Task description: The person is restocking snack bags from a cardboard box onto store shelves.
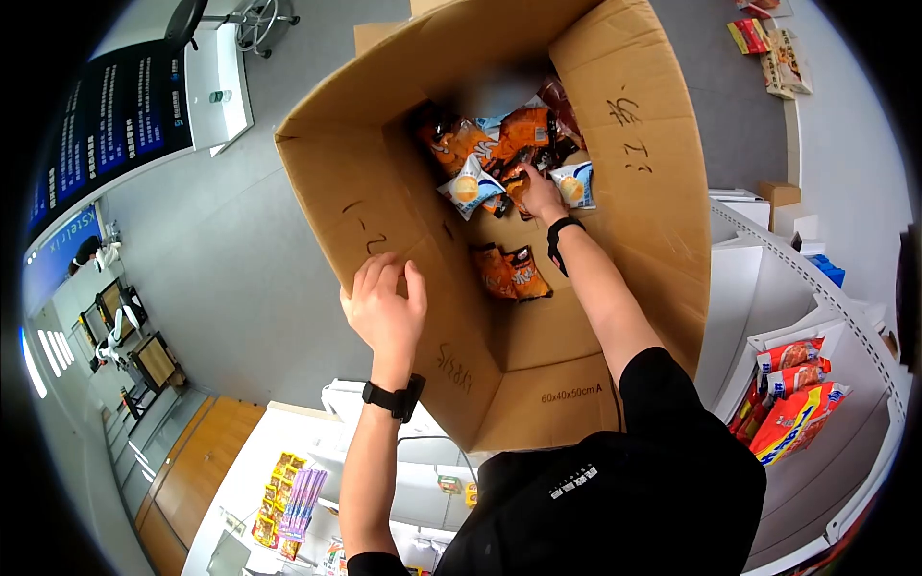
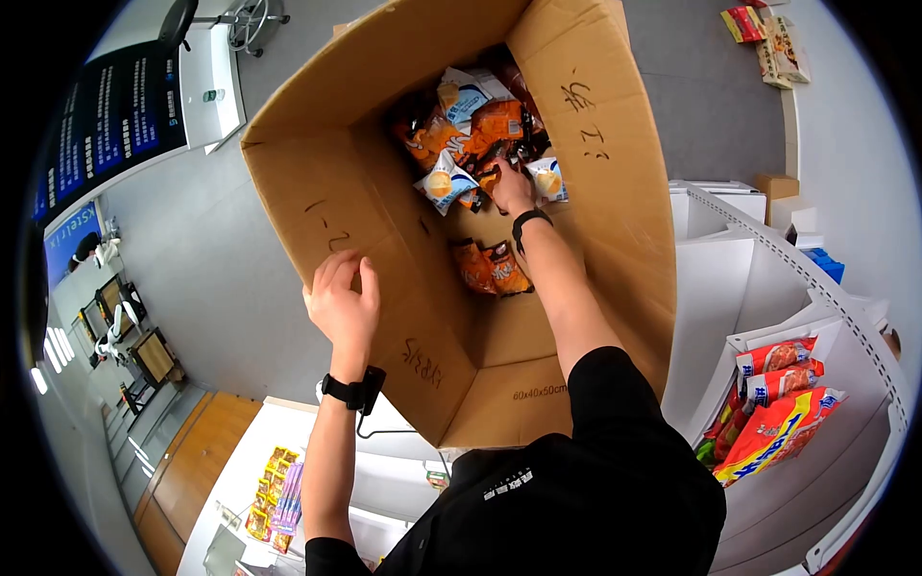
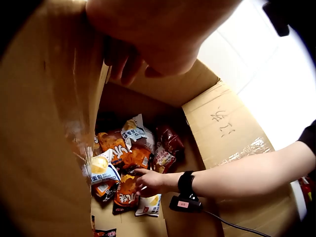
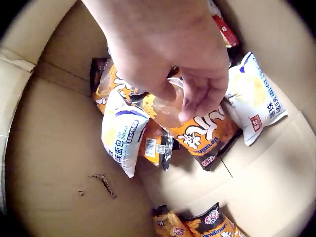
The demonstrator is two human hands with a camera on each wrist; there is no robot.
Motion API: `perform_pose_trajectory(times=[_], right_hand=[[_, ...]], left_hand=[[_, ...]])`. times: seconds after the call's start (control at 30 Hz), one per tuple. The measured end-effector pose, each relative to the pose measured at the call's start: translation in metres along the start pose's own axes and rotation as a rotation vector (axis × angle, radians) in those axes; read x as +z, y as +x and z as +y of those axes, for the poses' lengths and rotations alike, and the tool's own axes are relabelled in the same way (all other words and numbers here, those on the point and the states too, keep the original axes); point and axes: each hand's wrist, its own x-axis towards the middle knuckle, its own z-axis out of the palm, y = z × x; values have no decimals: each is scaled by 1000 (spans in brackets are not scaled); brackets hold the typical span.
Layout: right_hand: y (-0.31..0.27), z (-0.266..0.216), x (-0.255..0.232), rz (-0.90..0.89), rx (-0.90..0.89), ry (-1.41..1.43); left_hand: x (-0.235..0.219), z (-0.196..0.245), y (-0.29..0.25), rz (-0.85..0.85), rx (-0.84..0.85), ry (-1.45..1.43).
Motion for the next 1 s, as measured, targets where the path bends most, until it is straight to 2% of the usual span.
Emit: perform_pose_trajectory(times=[0.07,0.3,0.67,0.77,0.9,1.0], right_hand=[[4,6,2,16,-14,-8],[-11,15,0,178,98,-215],[-51,31,-12,386,85,56],[-75,20,-24,457,67,106],[-137,0,-36,524,43,153],[-173,-12,-46,610,-6,207]], left_hand=[[-1,1,1,-3,0,3],[-1,3,-1,20,14,6],[-5,-2,-10,64,45,-27],[-6,-3,-8,66,51,-16],[-11,-6,-12,66,91,-64],[-20,-11,-18,-10,92,-150]])
